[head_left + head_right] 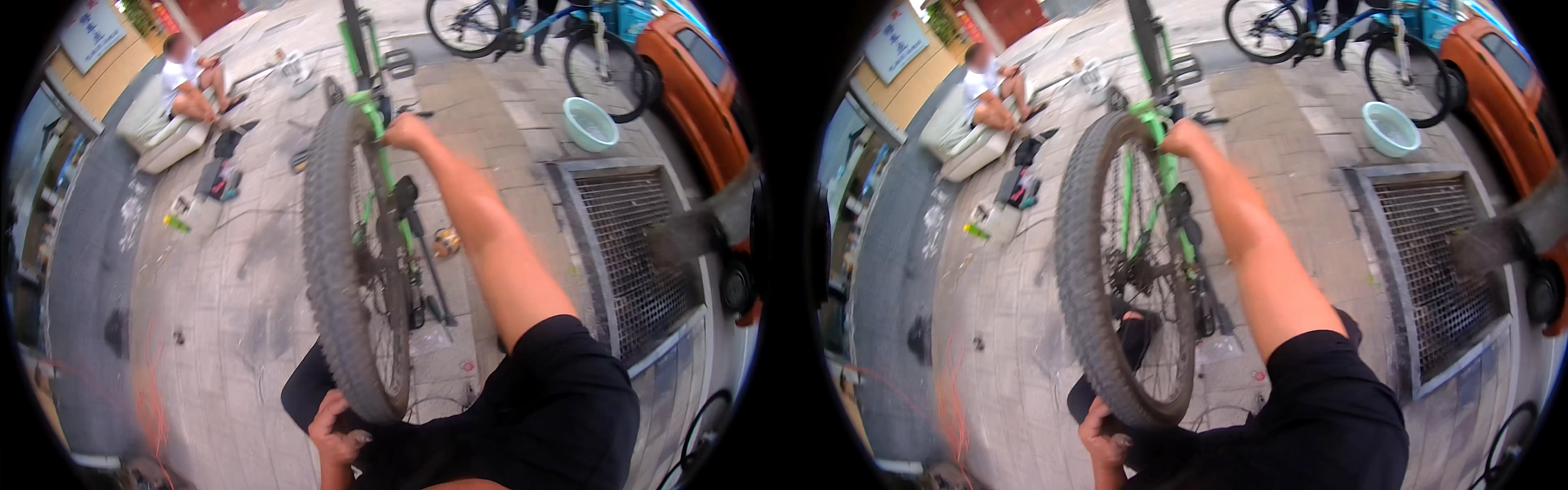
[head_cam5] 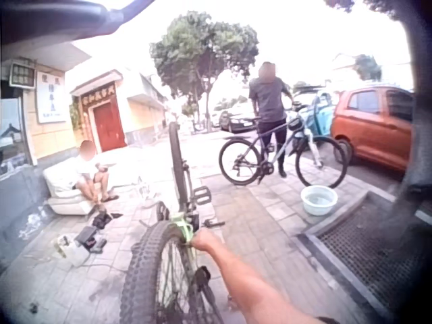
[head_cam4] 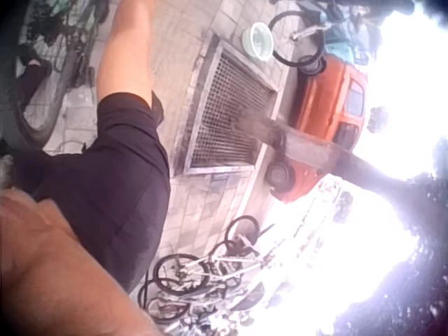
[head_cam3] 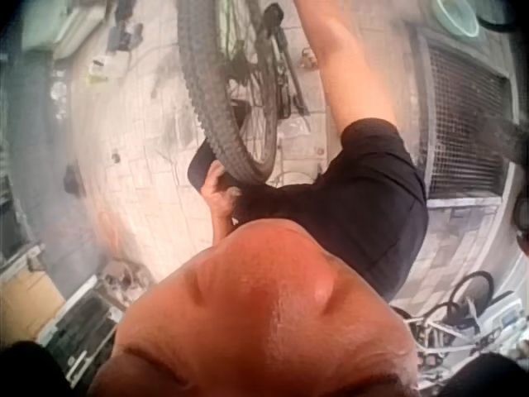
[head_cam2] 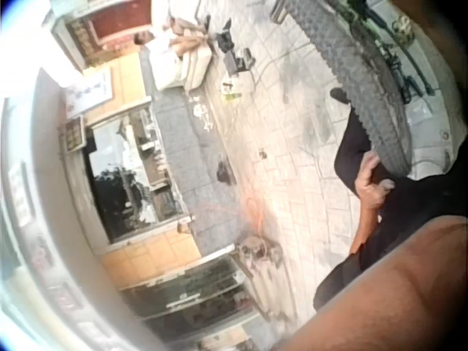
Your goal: The person repeatedly removes and reattaches the rear wheel of a green bicycle, using a red valve core tool to manipulate the tire valve. The wheel is lifted off the frame, adjusted, and placed back into the dropouts multiple times.
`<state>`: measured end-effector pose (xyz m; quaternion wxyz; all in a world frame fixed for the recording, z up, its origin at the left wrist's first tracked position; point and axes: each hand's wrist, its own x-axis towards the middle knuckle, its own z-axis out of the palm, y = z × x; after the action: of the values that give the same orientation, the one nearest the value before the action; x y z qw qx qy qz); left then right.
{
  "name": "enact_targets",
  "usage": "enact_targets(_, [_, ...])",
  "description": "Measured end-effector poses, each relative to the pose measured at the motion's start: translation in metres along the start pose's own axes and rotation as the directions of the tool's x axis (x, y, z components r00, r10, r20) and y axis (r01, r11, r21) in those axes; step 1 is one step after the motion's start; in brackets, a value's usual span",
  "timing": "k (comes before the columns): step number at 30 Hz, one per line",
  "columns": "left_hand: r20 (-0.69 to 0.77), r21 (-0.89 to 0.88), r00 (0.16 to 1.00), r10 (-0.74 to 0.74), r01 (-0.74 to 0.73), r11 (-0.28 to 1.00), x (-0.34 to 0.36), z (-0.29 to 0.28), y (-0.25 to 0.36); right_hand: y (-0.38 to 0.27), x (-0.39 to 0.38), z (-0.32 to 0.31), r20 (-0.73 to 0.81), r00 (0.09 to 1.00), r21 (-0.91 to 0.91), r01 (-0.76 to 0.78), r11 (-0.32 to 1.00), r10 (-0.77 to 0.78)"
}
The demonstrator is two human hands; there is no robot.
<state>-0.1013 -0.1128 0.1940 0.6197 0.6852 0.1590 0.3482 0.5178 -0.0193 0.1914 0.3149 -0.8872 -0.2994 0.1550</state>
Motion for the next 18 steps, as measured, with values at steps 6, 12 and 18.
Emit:
enact_targets(6, [0.075, 0.162, 0.996, -0.056, 0.043, 0.986, -0.016, -0.013, -0.006, -0.011, -0.011, 0.005, -0.041, 0.999, 0.056, -0.020, 0.998, 0.023])
enact_targets(12, [0.036, 0.067, 0.988, -0.148, 0.145, 0.987, -0.014, -0.011, -0.008, -0.010, -0.012, 0.010, -0.135, 0.988, 0.081, -0.070, 0.994, 0.080])
enact_targets(18, [0.091, 0.056, 0.987, -0.130, 0.126, 0.990, -0.009, -0.012, -0.004, -0.025, -0.023, -0.001, -0.021, 0.995, 0.052, -0.093, 0.994, 0.095])
